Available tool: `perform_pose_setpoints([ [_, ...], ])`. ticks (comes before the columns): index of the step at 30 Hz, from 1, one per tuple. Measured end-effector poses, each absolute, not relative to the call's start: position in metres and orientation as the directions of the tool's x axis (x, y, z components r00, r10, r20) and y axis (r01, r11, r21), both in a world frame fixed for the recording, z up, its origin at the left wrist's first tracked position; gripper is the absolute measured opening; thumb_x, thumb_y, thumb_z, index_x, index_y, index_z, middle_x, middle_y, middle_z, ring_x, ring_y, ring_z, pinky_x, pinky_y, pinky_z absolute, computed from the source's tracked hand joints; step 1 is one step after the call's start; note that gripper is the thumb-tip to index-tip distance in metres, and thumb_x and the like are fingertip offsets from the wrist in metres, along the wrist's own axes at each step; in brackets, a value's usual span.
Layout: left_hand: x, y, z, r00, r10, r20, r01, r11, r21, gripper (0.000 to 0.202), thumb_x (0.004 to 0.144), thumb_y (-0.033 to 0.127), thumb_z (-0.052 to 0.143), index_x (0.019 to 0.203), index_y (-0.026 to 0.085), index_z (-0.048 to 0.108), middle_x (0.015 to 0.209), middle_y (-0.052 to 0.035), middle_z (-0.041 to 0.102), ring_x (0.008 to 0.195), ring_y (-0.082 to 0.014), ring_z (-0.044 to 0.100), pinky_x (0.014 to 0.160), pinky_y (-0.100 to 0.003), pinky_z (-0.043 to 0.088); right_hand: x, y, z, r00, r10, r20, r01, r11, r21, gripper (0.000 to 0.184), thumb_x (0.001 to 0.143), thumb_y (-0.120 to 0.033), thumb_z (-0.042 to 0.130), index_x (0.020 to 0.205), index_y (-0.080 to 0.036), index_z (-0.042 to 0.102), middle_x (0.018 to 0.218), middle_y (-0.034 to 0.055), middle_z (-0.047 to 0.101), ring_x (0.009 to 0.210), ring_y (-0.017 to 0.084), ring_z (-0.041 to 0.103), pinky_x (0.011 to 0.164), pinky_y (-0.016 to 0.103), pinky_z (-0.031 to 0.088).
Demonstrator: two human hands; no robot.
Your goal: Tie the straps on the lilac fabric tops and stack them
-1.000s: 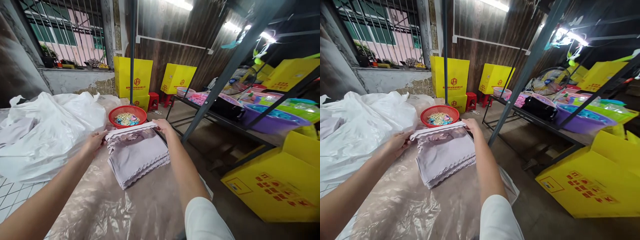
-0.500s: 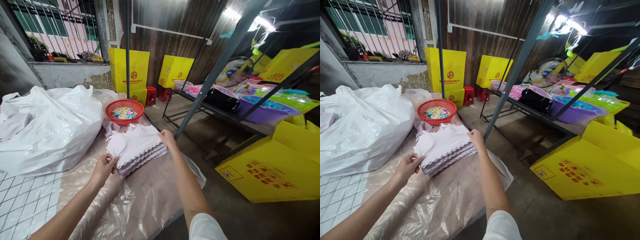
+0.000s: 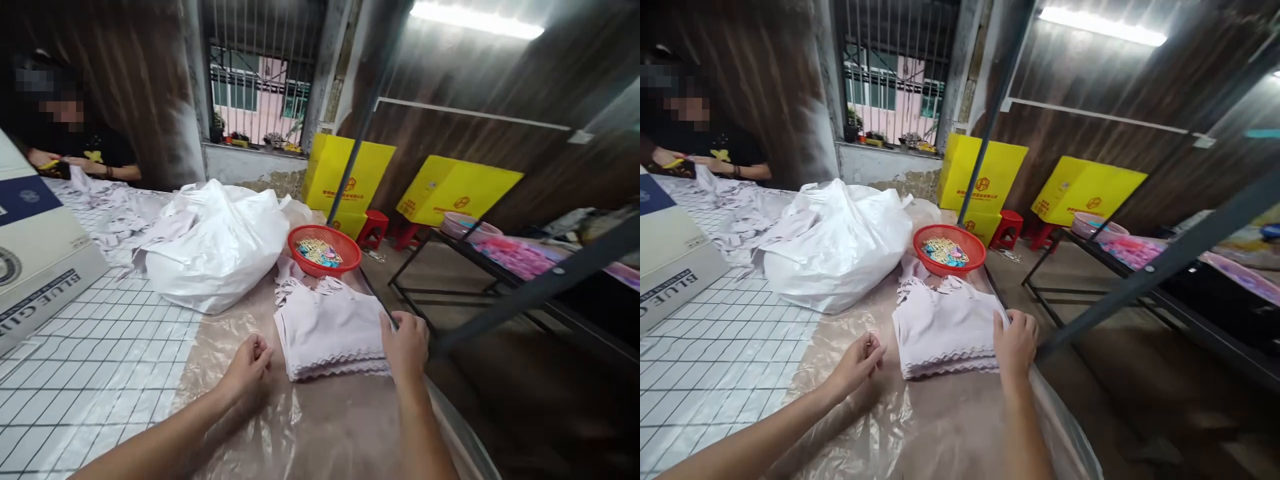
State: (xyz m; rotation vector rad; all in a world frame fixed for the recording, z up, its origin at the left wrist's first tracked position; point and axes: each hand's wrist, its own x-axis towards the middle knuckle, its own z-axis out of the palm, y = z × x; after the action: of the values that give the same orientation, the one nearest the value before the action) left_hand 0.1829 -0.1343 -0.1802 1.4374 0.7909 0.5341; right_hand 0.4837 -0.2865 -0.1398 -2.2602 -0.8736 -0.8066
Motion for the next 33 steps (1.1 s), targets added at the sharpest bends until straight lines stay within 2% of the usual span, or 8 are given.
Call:
perform_pose_setpoints([
  [3,0.153,-0.128,-0.193,0.604,0.789,-0.109,0.165,0.01,0.986,0.039,0.081,0.057,0.057,0.073,0.022,0.043,0.059,0.0034,0.055,0.053,-0.013,0.051,0.053,-0.024,0.038,0.434,-0.25,-0.138,0.381,0.539,0.751,0.895,-0.419,-0.154,0.04,0.096,-0.046,0.045,0.112,-0.014,0.063,0.112,0.0189,0.062,0.109,0.03,0.055,0.095,0.045,0.042],
  [8,0.12,-0.123,-0.193,0.605,0.795,-0.044,0.269,-0.152,0.951,0.022,0.087,0.041,0.049,0.077,0.021,0.047,0.065,0.0014,0.057,0.062,-0.0153,0.052,0.061,-0.027,0.039,0.383,-0.188,-0.158,0.326,0.766,0.554,0.94,-0.326,-0.103,0.05,0.099,-0.045,0.032,0.13,-0.018,0.061,0.137,0.0166,0.056,0.133,0.031,0.045,0.103,0.048,0.041],
  [11,0.104,-0.108,-0.188,0.647,0.761,0.053,0.277,-0.299,0.913,0.012,0.086,0.03,0.048,0.08,0.02,0.051,0.068,0.0005,0.06,0.062,-0.0148,0.053,0.061,-0.026,0.038,0.394,-0.171,-0.176,0.384,0.787,0.483,0.918,-0.38,-0.111,0.057,0.097,-0.052,0.028,0.125,-0.02,0.066,0.134,0.0174,0.059,0.129,0.033,0.05,0.098,0.054,0.044],
  [15,0.064,-0.059,-0.193,0.521,0.837,0.165,0.419,-0.419,0.806,0.007,0.083,0.02,0.049,0.078,0.02,0.054,0.073,-0.0011,0.064,0.067,-0.0156,0.057,0.064,-0.026,0.04,0.404,-0.157,-0.175,0.311,0.707,0.635,0.939,-0.333,-0.089,0.063,0.095,-0.061,0.027,0.117,-0.02,0.069,0.13,0.0193,0.061,0.124,0.038,0.054,0.094,0.059,0.046],
  [20,0.016,-0.009,-0.211,0.274,0.95,0.149,0.637,-0.295,0.712,0.012,0.086,0.016,0.046,0.076,0.02,0.053,0.078,-0.0055,0.065,0.077,-0.0202,0.059,0.071,-0.03,0.043,0.313,-0.128,-0.175,0.026,0.725,0.689,0.996,0.038,-0.078,0.04,0.097,-0.047,0.042,0.111,-0.019,0.068,0.123,0.0166,0.064,0.115,0.031,0.06,0.097,0.052,0.051],
  [25,0.008,0.011,-0.216,0.305,0.944,0.123,0.675,-0.306,0.672,0.011,0.088,0.014,0.048,0.082,0.02,0.056,0.082,-0.0036,0.065,0.082,-0.0191,0.061,0.074,-0.028,0.045,0.181,-0.061,-0.23,-0.293,0.84,0.457,0.878,0.426,-0.22,0.036,0.095,-0.025,0.05,0.129,-0.021,0.061,0.134,0.0122,0.062,0.126,0.025,0.057,0.102,0.044,0.053],
  [28,0.0,0.049,-0.208,0.239,0.965,0.106,0.75,-0.253,0.611,0.019,0.09,0.009,0.043,0.094,0.018,0.059,0.104,-0.0079,0.065,0.095,-0.0202,0.062,0.082,-0.03,0.047,0.128,-0.011,-0.25,-0.328,0.86,0.39,0.831,0.459,-0.315,0.049,0.089,-0.016,0.05,0.138,-0.014,0.054,0.137,0.0155,0.06,0.13,0.026,0.055,0.107,0.046,0.05],
  [33,-0.023,0.148,-0.19,0.019,0.999,0.048,0.87,-0.04,0.492,0.043,0.089,-0.002,0.037,0.127,0.012,0.051,0.143,-0.0211,0.043,0.112,-0.0258,0.06,0.09,-0.038,0.048,0.081,0.057,-0.243,-0.232,0.928,0.293,0.843,0.342,-0.416,0.048,0.09,-0.018,0.049,0.137,-0.011,0.055,0.143,0.0172,0.056,0.137,0.03,0.048,0.112,0.052,0.042],
])
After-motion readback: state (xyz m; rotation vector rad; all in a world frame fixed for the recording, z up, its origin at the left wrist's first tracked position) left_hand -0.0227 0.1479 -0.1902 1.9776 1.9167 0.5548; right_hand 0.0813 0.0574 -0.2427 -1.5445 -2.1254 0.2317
